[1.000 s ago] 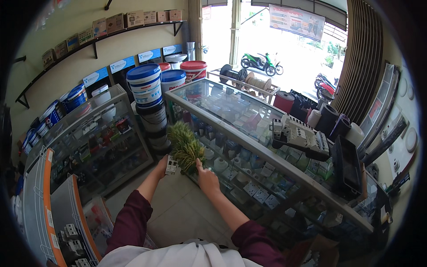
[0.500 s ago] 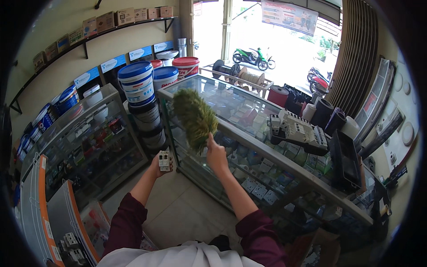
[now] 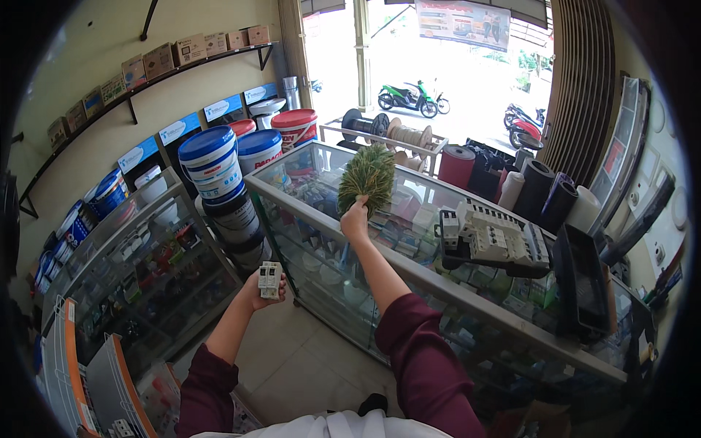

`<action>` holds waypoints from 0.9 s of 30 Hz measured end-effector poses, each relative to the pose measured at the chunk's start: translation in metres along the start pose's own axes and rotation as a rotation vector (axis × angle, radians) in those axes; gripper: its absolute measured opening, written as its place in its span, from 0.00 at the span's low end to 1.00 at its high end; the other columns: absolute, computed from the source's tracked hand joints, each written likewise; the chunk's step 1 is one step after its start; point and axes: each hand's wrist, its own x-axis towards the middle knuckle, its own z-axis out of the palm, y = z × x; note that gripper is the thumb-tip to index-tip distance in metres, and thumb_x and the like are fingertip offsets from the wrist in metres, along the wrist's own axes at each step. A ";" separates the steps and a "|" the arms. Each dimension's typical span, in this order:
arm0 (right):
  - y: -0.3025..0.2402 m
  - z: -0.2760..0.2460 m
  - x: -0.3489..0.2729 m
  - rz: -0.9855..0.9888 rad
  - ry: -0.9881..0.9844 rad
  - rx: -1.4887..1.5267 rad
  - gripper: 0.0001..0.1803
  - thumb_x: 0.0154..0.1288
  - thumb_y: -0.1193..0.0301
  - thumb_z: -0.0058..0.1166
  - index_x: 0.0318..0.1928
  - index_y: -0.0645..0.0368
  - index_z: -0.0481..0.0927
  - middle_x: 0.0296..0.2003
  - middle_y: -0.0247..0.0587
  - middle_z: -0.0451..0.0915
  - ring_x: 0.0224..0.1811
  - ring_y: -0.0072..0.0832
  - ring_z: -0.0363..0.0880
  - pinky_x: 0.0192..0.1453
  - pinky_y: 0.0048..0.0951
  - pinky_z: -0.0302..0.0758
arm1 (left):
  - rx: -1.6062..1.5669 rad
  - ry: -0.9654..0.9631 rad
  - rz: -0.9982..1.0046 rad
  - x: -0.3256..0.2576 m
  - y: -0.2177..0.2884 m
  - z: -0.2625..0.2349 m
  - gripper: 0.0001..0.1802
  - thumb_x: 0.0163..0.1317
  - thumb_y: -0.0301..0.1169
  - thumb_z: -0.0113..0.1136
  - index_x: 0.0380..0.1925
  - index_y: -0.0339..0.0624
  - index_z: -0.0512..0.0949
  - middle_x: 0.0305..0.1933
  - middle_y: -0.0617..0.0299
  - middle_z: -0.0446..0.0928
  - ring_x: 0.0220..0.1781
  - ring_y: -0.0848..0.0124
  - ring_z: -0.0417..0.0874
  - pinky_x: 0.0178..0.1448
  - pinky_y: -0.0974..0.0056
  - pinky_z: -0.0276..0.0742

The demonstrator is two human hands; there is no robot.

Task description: Assembling miniature circuit breakers onto a distribution frame and sorting them from cardboard boxes in an electrical shop.

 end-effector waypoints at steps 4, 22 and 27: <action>-0.005 0.012 0.018 0.034 -0.254 -0.224 0.29 0.58 0.73 0.35 0.59 0.78 0.53 0.40 0.65 0.76 0.44 0.51 0.76 0.47 0.44 0.73 | 0.054 0.026 0.016 0.007 0.013 0.015 0.34 0.64 0.60 0.29 0.33 0.40 0.72 0.24 0.59 0.73 0.26 0.63 0.75 0.33 0.60 0.73; -0.078 -0.231 0.049 -1.014 -0.842 -0.045 0.31 0.49 0.73 0.60 0.58 0.57 0.68 0.48 0.44 0.75 0.46 0.36 0.76 0.51 0.34 0.73 | 0.481 -0.228 -0.123 0.097 0.039 0.234 0.26 0.66 0.51 0.37 0.35 0.39 0.73 0.22 0.59 0.72 0.21 0.65 0.73 0.26 0.64 0.69; -0.067 -0.292 0.042 -0.749 -0.835 -0.211 0.29 0.44 0.74 0.63 0.52 0.55 0.75 0.46 0.42 0.77 0.46 0.37 0.76 0.52 0.34 0.72 | 0.638 -0.497 -0.256 0.126 0.014 0.287 0.23 0.66 0.45 0.37 0.36 0.35 0.73 0.22 0.60 0.73 0.20 0.67 0.73 0.24 0.64 0.70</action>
